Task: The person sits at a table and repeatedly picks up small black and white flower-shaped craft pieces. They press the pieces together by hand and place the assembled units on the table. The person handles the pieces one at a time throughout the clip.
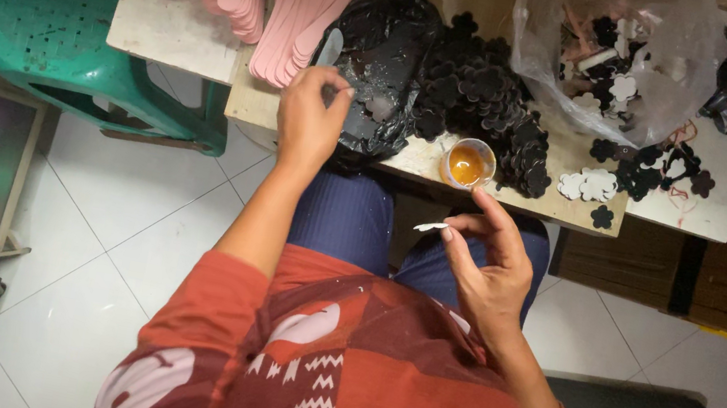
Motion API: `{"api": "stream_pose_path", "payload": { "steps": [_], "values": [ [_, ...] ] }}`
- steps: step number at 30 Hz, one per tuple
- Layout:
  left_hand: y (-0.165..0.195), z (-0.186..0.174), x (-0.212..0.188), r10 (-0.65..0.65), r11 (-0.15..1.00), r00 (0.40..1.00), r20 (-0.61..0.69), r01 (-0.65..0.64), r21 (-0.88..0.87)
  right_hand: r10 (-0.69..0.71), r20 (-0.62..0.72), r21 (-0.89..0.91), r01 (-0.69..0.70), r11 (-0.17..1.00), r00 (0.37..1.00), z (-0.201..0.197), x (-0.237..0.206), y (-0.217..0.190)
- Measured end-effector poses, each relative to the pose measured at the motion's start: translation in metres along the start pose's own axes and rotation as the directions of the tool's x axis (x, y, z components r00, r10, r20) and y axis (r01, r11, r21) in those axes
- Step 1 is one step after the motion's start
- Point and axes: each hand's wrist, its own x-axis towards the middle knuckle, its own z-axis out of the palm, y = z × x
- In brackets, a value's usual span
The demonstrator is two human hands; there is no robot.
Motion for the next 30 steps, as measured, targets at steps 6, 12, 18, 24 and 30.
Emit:
{"api": "stream_pose_path", "payload": {
  "steps": [6,12,18,24,30],
  "values": [
    [0.026,0.002,-0.044,-0.270,0.171,0.732,0.626,0.676,-0.717,0.032,-0.081,0.134,-0.021,0.991,0.996,0.003,0.011,-0.004],
    [0.066,0.004,-0.087,-0.249,0.286,0.702,0.667,0.711,-0.642,0.092,-0.034,0.453,-0.066,0.889,0.995,-0.002,0.019,-0.017],
    [0.089,-0.001,-0.105,-0.162,0.506,0.741,0.652,0.629,-0.590,0.276,-0.069,0.558,-0.192,0.807,0.959,0.011,0.026,-0.007],
    [0.084,-0.013,-0.102,-0.209,0.583,0.753,0.625,0.609,-0.538,0.242,-0.133,0.541,-0.134,0.830,0.961,-0.009,0.029,-0.007],
    [0.085,-0.013,-0.101,-0.257,0.392,0.639,0.725,0.755,-0.526,0.318,0.071,0.415,-0.318,0.853,0.945,-0.015,0.024,-0.019]
  ]
}}
